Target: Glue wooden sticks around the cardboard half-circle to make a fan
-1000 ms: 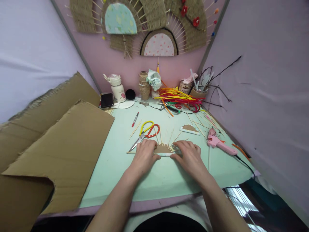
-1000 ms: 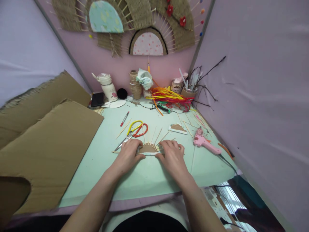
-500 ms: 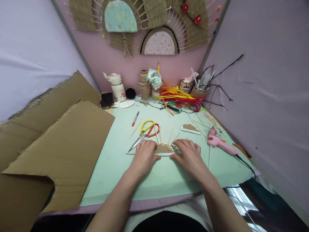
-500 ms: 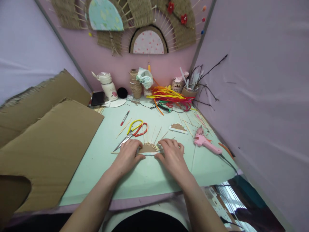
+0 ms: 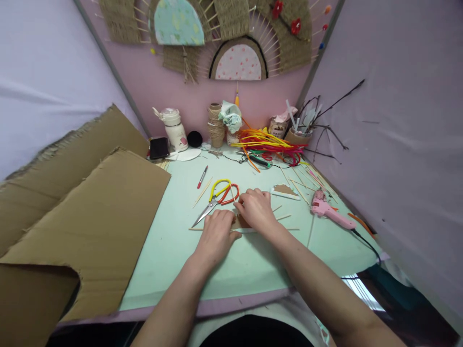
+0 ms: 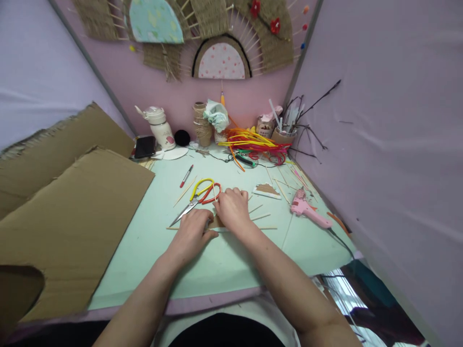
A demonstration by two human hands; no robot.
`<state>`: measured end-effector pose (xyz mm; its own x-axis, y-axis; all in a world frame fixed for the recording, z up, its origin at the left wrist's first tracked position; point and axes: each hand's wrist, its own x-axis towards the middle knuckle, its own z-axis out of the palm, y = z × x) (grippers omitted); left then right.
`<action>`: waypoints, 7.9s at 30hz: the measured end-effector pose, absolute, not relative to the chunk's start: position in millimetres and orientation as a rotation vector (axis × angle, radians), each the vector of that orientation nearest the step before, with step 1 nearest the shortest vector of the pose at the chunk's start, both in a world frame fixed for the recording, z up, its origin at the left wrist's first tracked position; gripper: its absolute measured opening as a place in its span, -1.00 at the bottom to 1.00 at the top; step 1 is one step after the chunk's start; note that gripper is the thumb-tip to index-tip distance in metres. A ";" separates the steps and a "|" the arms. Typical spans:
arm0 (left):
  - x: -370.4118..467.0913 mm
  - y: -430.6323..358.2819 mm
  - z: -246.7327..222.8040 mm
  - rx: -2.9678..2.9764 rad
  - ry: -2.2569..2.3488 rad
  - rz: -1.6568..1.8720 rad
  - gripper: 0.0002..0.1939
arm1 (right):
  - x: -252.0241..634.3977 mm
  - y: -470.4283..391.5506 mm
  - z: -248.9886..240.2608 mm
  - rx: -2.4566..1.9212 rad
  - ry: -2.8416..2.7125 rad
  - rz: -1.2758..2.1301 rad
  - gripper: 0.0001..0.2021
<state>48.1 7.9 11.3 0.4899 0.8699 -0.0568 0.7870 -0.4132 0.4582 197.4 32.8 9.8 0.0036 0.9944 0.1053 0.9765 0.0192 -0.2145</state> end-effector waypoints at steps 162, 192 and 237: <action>29.8 58.8 23.5 1.225 1.075 0.809 -0.63 | 181.9 43.5 20.8 -1.387 -1.452 0.940 -0.85; 11.7 73.6 21.6 1.072 1.179 1.117 -0.72 | 180.5 36.3 14.9 -2.006 -2.055 0.478 -0.88; 40.8 83.9 -5.3 2.447 1.174 0.411 -0.79 | 204.7 36.1 13.2 -2.078 -2.050 0.371 -0.81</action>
<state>40.8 83.9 -5.3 0.6051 0.7908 0.0917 0.6751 -0.5708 0.4673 204.7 36.1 13.2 0.0074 0.9992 -0.0384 0.9494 -0.0191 -0.3134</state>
